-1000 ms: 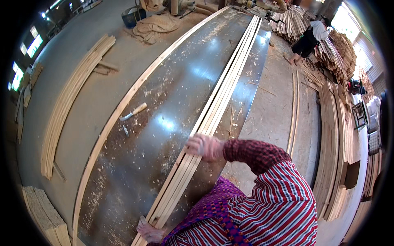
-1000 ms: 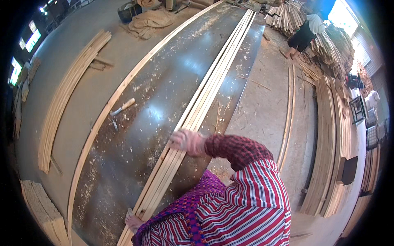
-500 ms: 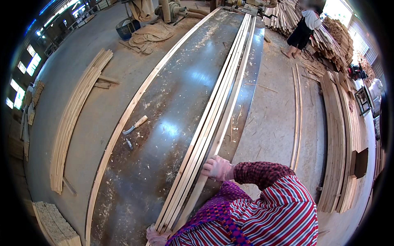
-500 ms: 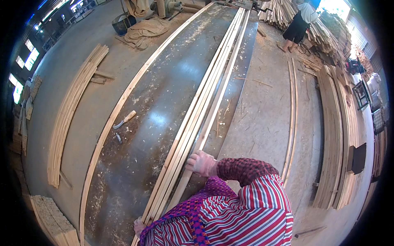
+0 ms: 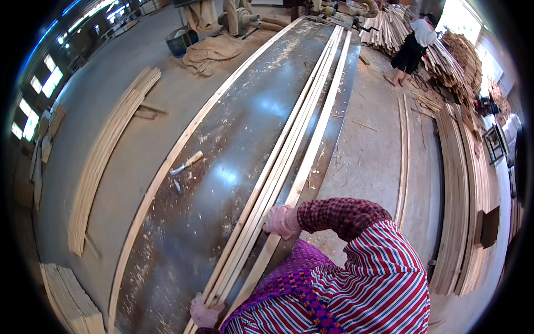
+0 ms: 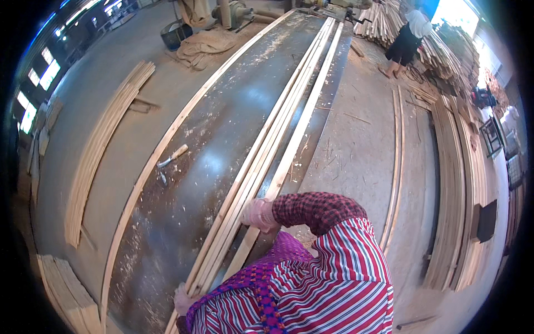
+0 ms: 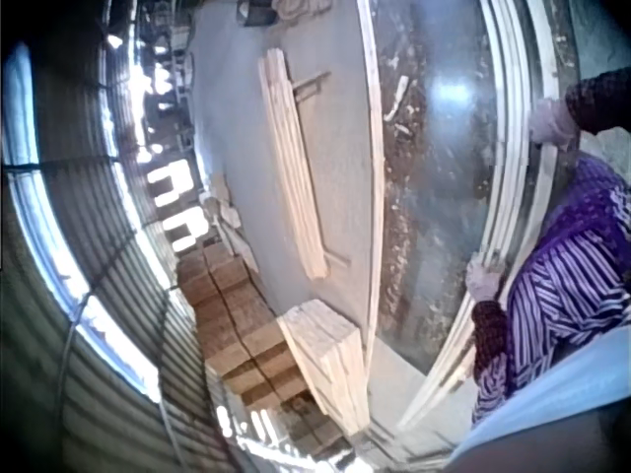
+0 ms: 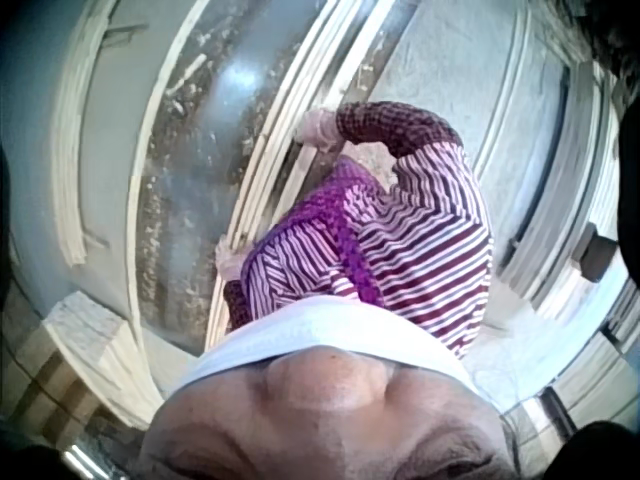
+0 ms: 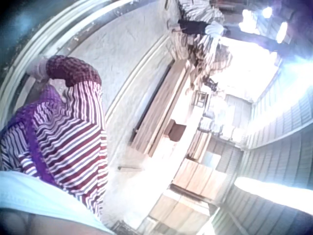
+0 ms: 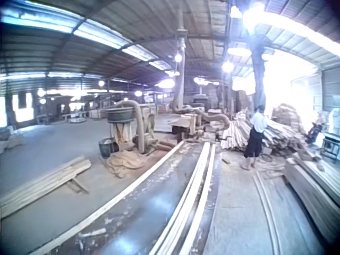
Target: The person handles wooden boards on a metal workbench, moving them, and then carries a long curved wooden component to a large stack of furniture parts.
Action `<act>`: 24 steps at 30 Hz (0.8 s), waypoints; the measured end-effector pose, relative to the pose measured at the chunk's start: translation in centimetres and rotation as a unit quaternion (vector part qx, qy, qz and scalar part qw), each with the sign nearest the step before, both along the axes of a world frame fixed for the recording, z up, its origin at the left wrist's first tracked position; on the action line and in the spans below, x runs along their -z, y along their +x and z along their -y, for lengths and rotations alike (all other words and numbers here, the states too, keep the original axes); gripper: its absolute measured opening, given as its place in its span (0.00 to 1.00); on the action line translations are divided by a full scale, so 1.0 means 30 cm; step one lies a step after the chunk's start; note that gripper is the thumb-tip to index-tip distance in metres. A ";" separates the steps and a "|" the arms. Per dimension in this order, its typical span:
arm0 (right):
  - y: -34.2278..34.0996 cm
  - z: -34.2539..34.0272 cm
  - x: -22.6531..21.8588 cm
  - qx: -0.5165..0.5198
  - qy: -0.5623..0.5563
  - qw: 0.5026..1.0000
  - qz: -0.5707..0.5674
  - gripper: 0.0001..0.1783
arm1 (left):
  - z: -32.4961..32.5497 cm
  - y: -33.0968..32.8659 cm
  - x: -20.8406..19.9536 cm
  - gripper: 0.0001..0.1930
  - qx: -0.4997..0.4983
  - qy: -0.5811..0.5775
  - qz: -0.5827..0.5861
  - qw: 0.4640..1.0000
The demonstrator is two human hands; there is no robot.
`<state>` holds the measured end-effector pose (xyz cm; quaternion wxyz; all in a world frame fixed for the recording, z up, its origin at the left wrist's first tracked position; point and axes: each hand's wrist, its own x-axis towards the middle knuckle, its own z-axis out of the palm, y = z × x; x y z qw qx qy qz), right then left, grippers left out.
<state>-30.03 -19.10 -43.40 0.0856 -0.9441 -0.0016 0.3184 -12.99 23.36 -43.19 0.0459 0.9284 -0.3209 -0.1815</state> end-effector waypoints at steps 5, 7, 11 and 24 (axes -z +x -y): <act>0.114 -0.124 -0.009 -0.176 0.116 0.976 0.057 0.16 | -0.193 -0.094 -0.110 0.38 -0.173 -0.086 0.068 0.979; 0.096 -0.201 -0.071 -0.186 0.230 0.945 0.140 0.22 | -0.324 -0.124 -0.117 0.37 -0.246 -0.109 0.152 0.951; -0.100 -0.281 -0.056 -0.192 0.016 0.944 0.267 0.05 | -0.458 -0.229 -0.116 0.42 -0.587 -0.144 0.252 0.756; 0.029 -0.077 -0.187 -0.192 -0.065 0.887 0.416 0.21 | -0.326 -0.244 -0.004 0.12 -0.508 -0.842 -0.159 0.083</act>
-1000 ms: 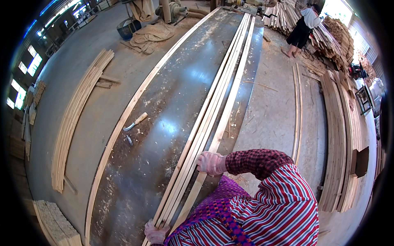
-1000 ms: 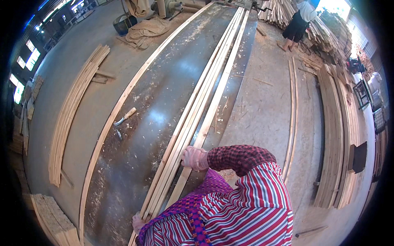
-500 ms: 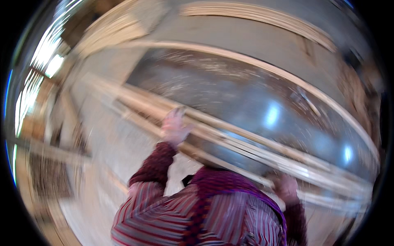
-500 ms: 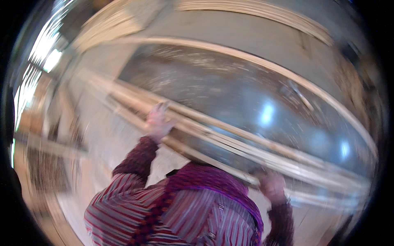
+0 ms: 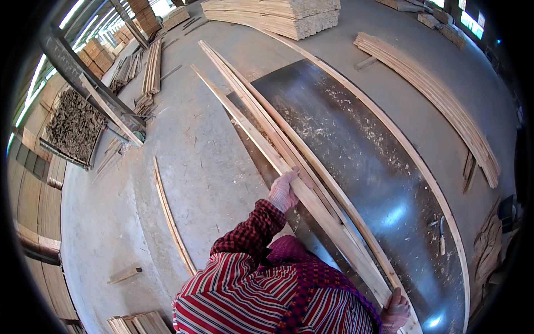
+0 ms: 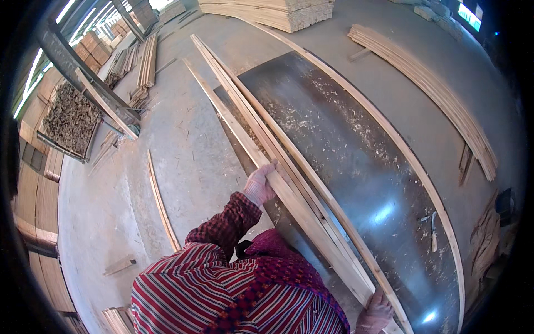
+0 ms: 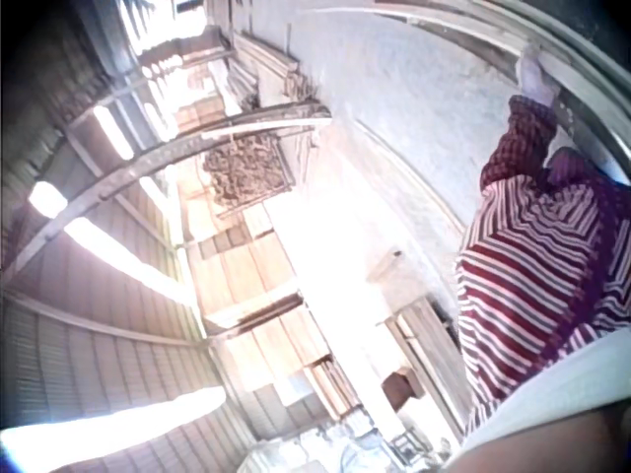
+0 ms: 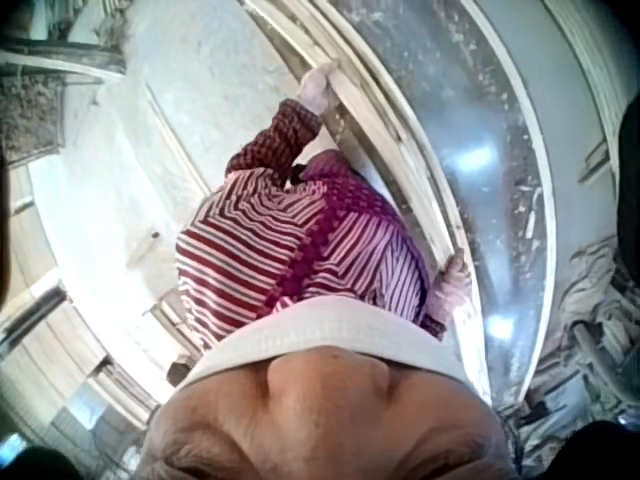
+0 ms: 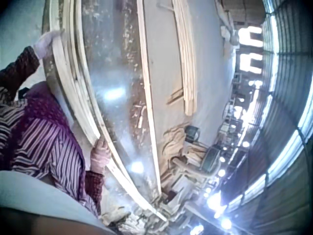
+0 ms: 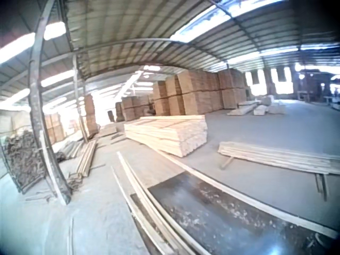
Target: The person handles wooden boards on a metal workbench, moving them, and then carries a long curved wooden component to a large stack of furniture parts.
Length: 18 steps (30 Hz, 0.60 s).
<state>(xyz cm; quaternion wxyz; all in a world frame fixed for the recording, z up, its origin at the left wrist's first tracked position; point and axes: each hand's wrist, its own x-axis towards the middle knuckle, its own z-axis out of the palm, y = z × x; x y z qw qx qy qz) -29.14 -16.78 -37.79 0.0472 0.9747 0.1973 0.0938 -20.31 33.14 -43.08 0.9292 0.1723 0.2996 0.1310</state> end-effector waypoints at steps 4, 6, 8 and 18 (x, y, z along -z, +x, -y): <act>0.035 0.016 -0.067 -0.015 -0.066 0.996 0.053 0.16 | 0.010 -0.034 -0.052 0.14 -0.021 -0.027 0.056 0.998; 0.059 0.006 -0.072 -0.042 -0.067 0.988 0.132 0.05 | -0.020 -0.027 -0.025 0.18 -0.006 -0.028 0.179 0.983; 0.104 0.013 -0.043 -0.043 -0.052 0.982 0.175 0.10 | -0.019 0.010 -0.117 0.17 0.000 -0.020 0.230 0.973; 0.161 -0.030 -0.262 0.106 0.035 0.992 0.057 0.28 | 0.003 0.340 -0.250 0.27 0.245 0.295 0.129 0.915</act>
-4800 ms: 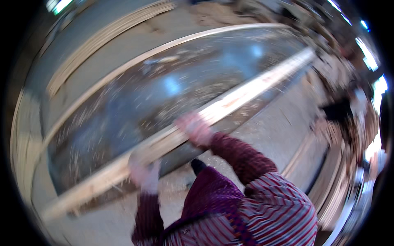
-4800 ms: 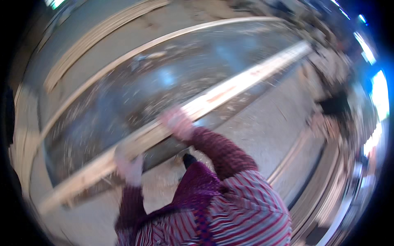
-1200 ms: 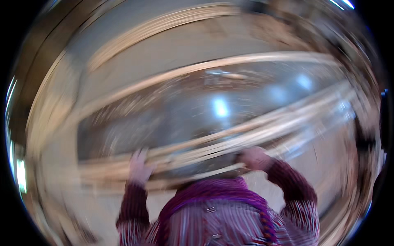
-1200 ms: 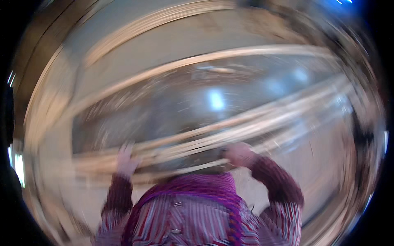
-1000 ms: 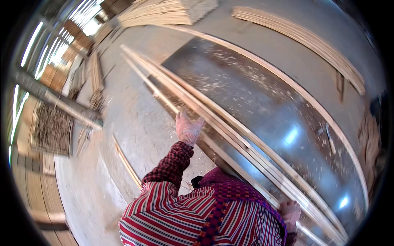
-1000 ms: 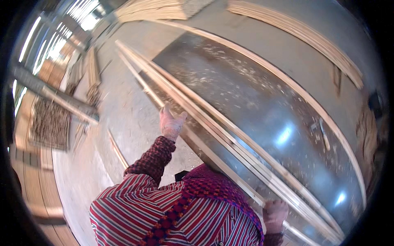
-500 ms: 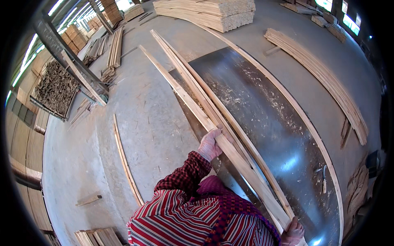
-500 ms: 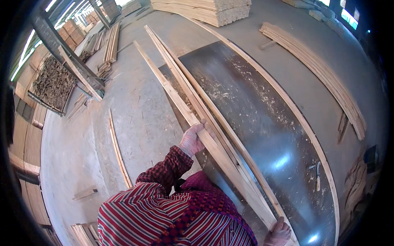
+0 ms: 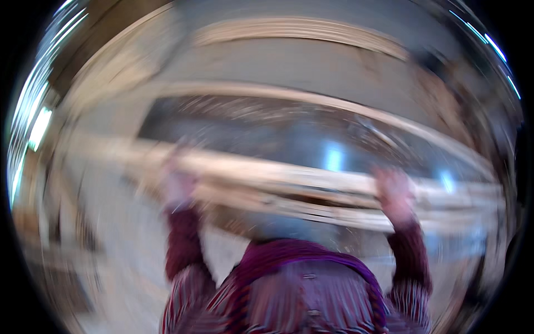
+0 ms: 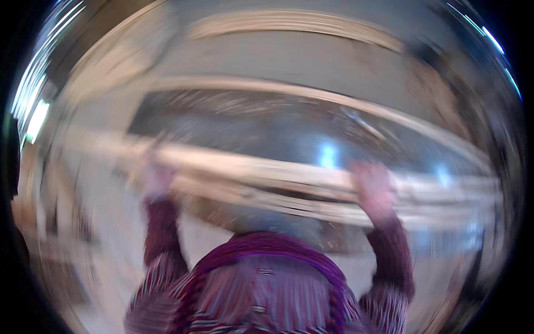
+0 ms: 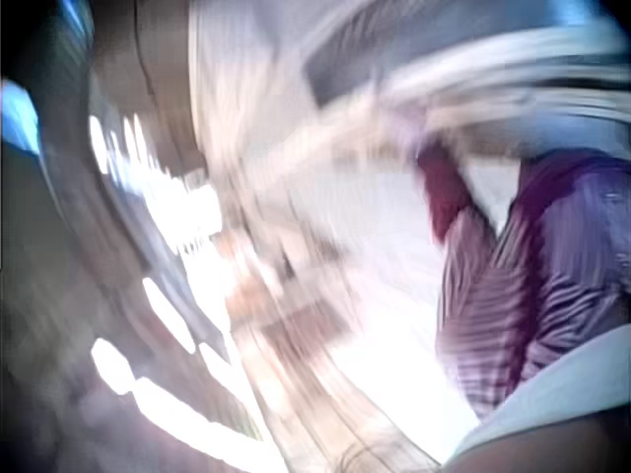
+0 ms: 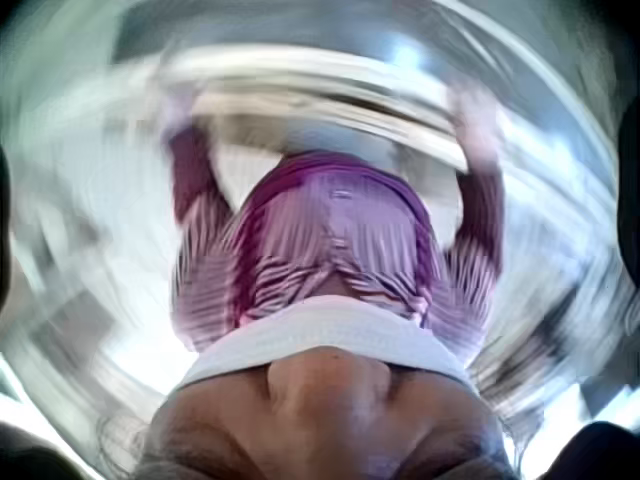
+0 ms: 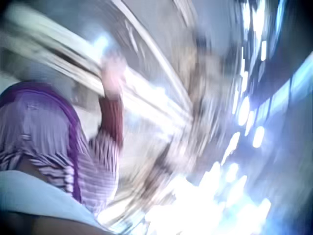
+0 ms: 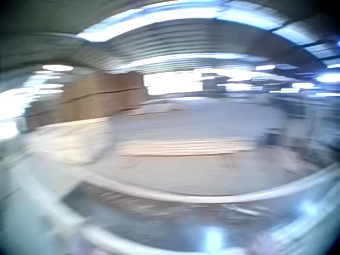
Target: The person handles wooden boards on a metal workbench, moving them, and then carries a long curved wooden component to a large stack of furniture parts.
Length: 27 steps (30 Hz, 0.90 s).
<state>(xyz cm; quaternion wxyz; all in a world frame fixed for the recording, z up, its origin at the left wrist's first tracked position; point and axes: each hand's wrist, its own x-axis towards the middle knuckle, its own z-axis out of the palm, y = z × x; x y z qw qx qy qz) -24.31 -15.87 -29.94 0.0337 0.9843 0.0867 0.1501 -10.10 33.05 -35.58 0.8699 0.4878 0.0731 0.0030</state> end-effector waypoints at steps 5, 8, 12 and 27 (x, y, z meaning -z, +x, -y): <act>0.161 -0.032 -0.076 -0.061 -0.019 0.998 0.023 0.11 | -0.151 -0.095 -0.125 0.32 -0.172 0.750 0.247 0.588; 0.177 0.013 -0.027 -0.053 -0.045 0.994 0.082 0.21 | -0.197 -0.094 -0.181 0.35 -0.283 0.846 0.312 0.328; 0.234 -0.034 -0.029 -0.031 -0.016 0.999 -0.016 0.18 | -0.328 0.107 -0.162 0.31 -0.092 0.915 0.204 0.337; 0.633 0.164 -0.329 0.125 0.072 0.984 -0.104 0.27 | -0.348 0.865 -0.274 0.36 0.025 0.769 0.357 0.529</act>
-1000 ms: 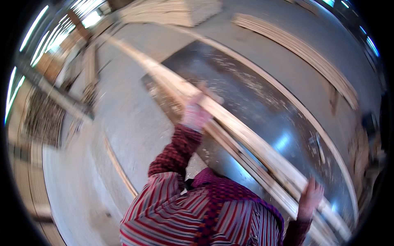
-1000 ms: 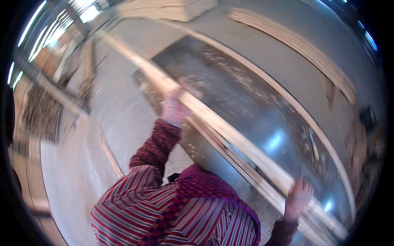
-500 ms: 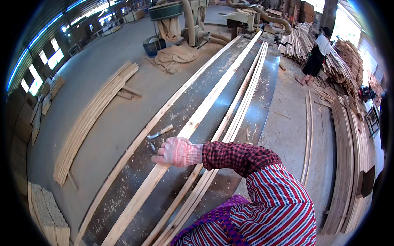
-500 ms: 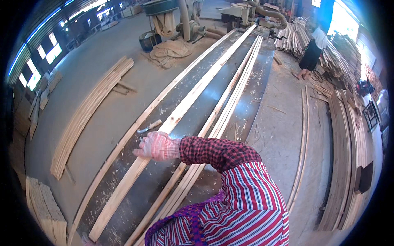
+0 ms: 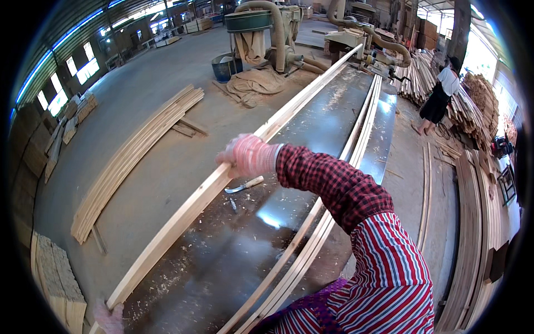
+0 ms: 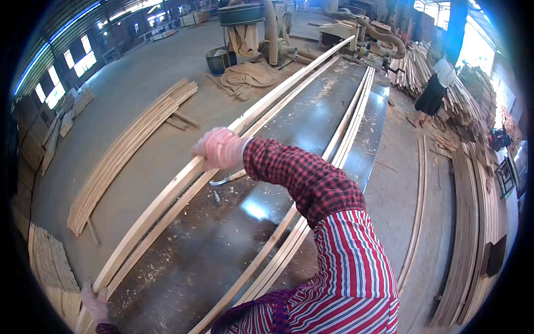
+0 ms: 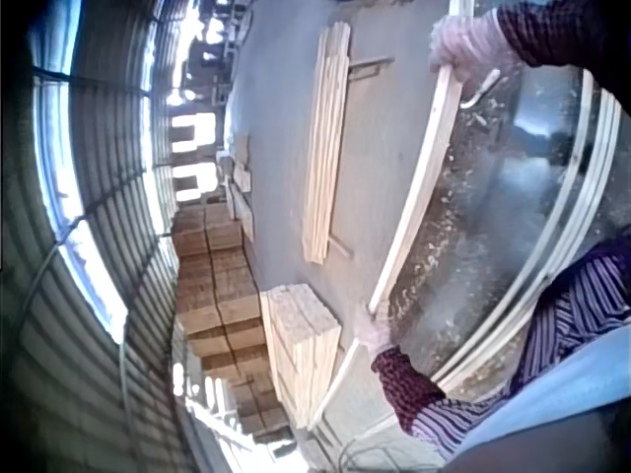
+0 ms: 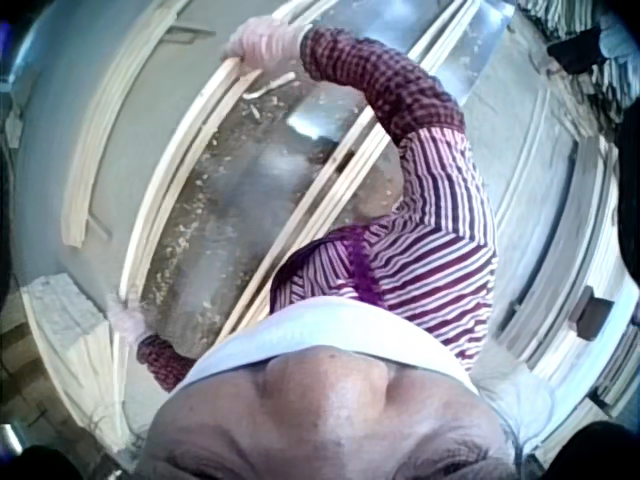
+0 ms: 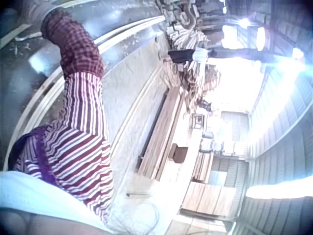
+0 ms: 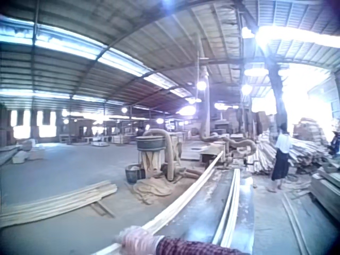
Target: The person handles wooden boards on a metal workbench, moving them, and then carries a long curved wooden component to a large stack of furniture parts.
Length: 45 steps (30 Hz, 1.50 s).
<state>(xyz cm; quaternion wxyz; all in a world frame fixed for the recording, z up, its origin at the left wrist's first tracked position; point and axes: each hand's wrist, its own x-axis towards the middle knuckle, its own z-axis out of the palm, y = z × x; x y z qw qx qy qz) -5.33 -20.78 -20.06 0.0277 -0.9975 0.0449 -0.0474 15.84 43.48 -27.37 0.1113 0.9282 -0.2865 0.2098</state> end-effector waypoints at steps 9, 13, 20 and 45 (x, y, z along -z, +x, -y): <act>0.202 0.018 0.070 0.045 -0.098 0.990 -0.094 0.35 | 0.186 0.083 0.080 0.36 -0.037 0.138 -0.096 0.985; 0.291 0.092 0.217 -0.032 -0.112 0.993 -0.031 0.31 | 0.163 0.217 0.247 0.28 0.056 0.075 0.067 0.993; 0.430 0.147 0.396 -0.015 -0.047 0.988 -0.146 0.29 | 0.325 0.394 0.337 0.23 0.030 0.099 -0.209 0.972; 0.485 0.353 0.658 0.037 -0.053 0.947 -0.315 0.30 | 0.666 0.337 0.484 0.25 -0.028 0.115 -0.394 0.911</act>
